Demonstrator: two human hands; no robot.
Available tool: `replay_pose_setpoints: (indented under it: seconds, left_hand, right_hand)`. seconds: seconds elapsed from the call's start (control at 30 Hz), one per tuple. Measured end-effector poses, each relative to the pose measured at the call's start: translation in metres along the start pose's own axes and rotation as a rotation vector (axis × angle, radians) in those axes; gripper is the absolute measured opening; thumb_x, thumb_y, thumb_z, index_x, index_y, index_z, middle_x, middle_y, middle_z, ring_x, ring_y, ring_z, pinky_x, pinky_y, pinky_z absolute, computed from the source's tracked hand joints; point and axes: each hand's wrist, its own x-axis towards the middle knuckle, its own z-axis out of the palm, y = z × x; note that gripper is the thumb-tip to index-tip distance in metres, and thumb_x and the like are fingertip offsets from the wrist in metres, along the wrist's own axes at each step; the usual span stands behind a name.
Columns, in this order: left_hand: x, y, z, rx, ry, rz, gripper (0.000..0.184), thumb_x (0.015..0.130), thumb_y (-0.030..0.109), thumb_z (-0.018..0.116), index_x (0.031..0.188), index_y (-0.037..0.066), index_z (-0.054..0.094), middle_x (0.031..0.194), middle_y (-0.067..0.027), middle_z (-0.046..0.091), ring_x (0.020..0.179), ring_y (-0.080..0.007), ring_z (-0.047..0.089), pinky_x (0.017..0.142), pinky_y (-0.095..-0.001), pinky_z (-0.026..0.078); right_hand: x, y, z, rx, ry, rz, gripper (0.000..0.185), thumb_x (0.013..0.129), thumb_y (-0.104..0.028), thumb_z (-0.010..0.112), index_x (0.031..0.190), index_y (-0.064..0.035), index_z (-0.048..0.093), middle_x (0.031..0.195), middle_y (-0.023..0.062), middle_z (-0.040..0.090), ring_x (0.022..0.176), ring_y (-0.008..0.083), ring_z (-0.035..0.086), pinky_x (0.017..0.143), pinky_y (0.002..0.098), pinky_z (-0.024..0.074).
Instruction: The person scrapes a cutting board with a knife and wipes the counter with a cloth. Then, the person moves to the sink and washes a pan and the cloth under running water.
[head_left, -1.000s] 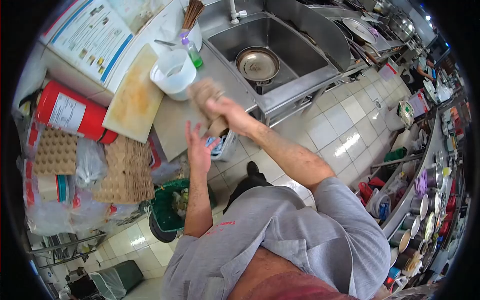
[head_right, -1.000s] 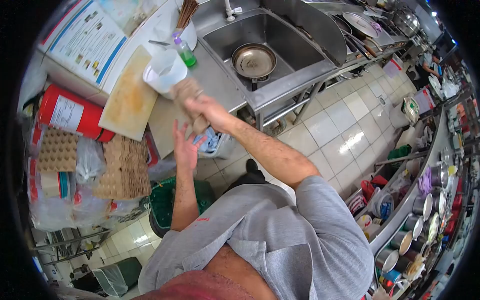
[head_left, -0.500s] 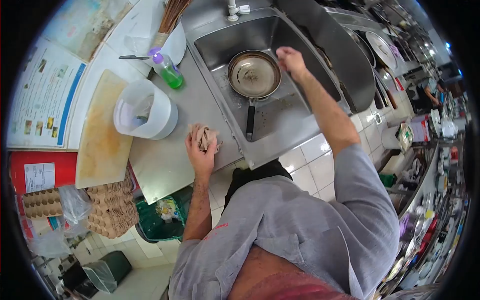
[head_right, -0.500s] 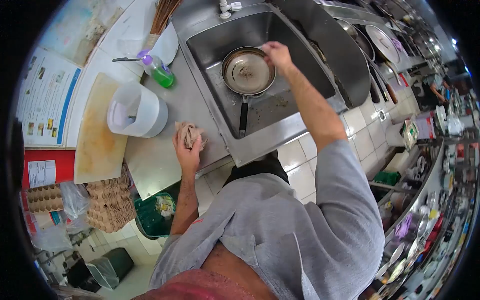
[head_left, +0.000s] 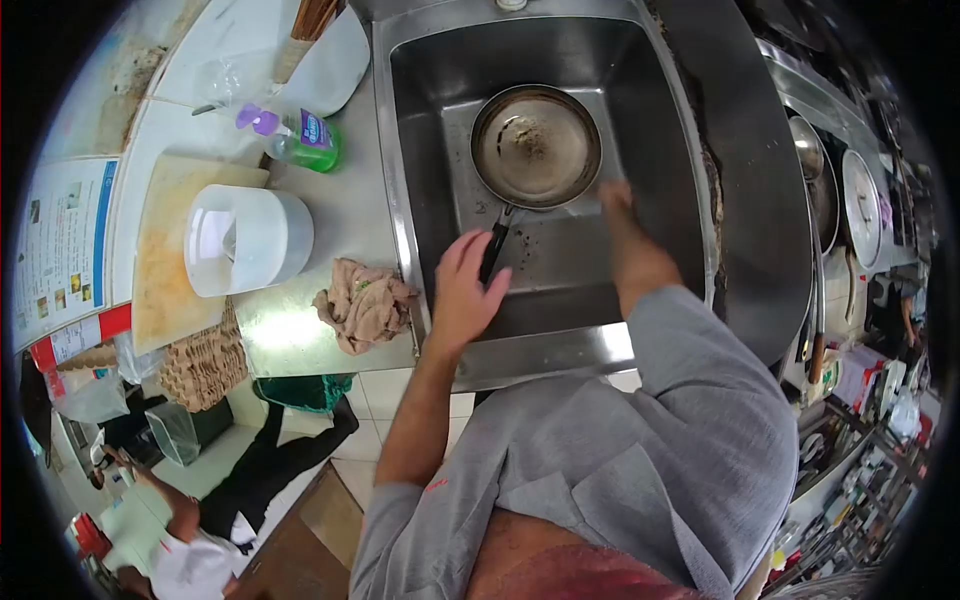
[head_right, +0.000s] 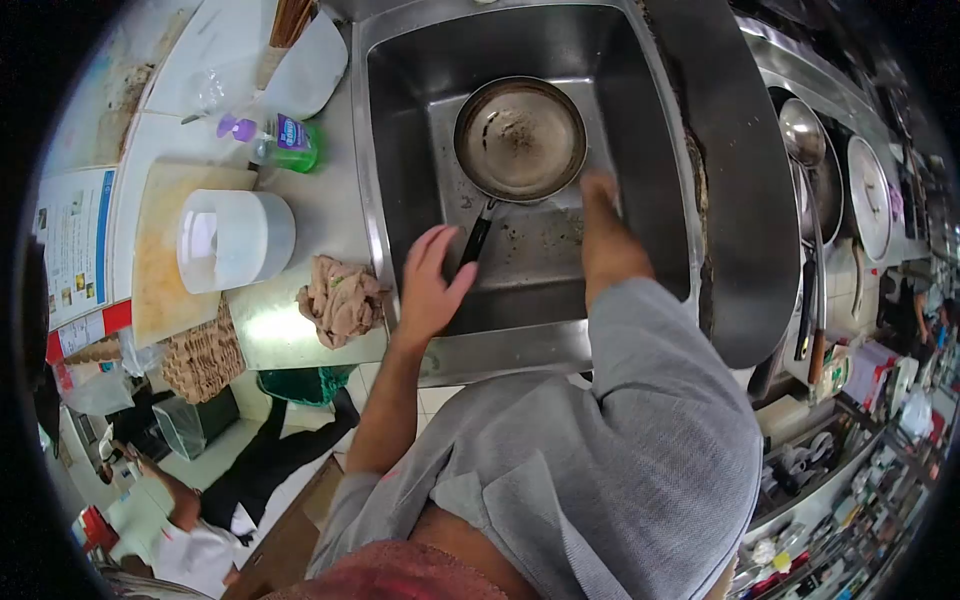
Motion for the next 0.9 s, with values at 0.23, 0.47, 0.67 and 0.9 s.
replay_pose_setpoints:
  seconds: [0.23, 0.47, 0.67, 0.9]
  left_hand:
    - [0.060, -0.141, 0.131, 0.253, -0.561, -0.526, 0.065, 0.068, 0.028, 0.070, 0.121, 0.002, 0.041, 0.115, -0.0211, 0.052, 0.107, -0.0378, 0.049, 0.092, -0.0425, 0.039]
    - [0.058, -0.136, 0.155, 0.023, -0.606, -0.625, 0.061, 0.066, 0.024, 0.070, 0.114, -0.003, 0.044, 0.097, -0.0194, 0.059, 0.090, -0.0326, 0.058, 0.080, -0.0392, 0.045]
    - [0.093, -0.049, 0.070, -0.852, -0.451, -0.762, 0.029, 0.078, 0.014, 0.061, 0.098, 0.001, 0.045, 0.074, -0.0068, 0.053, 0.056, -0.0140, 0.052, 0.047, -0.0267, 0.043]
    - [0.102, -0.041, 0.056, -1.209, -0.364, -0.818, 0.023, 0.081, 0.009, 0.057, 0.097, 0.001, 0.044, 0.072, -0.0070, 0.053, 0.054, -0.0122, 0.051, 0.043, -0.0241, 0.041]
  right_hand:
    - [-0.156, 0.010, -0.013, 0.252, -0.259, 0.204, 0.034, 0.081, -0.027, 0.051, 0.102, -0.0022, 0.059, 0.106, 0.0166, 0.058, 0.097, 0.0321, 0.056, 0.083, 0.0423, 0.0444]
    - [-0.116, -0.053, 0.043, 0.862, -0.508, 0.395, 0.026, 0.080, -0.018, 0.050, 0.094, 0.0008, 0.061, 0.093, 0.0206, 0.062, 0.085, 0.0324, 0.061, 0.076, 0.0390, 0.0474]
    - [-0.096, -0.075, -0.027, 0.546, -0.358, -0.155, 0.037, 0.078, -0.011, 0.048, 0.112, 0.0022, 0.053, 0.113, 0.0239, 0.054, 0.103, 0.0367, 0.053, 0.086, 0.0428, 0.0426]
    - [-0.068, -0.107, 0.037, 0.040, -0.368, -0.690, 0.042, 0.079, -0.014, 0.046, 0.117, 0.0014, 0.048, 0.118, 0.0266, 0.048, 0.110, 0.0389, 0.047, 0.095, 0.0423, 0.0366]
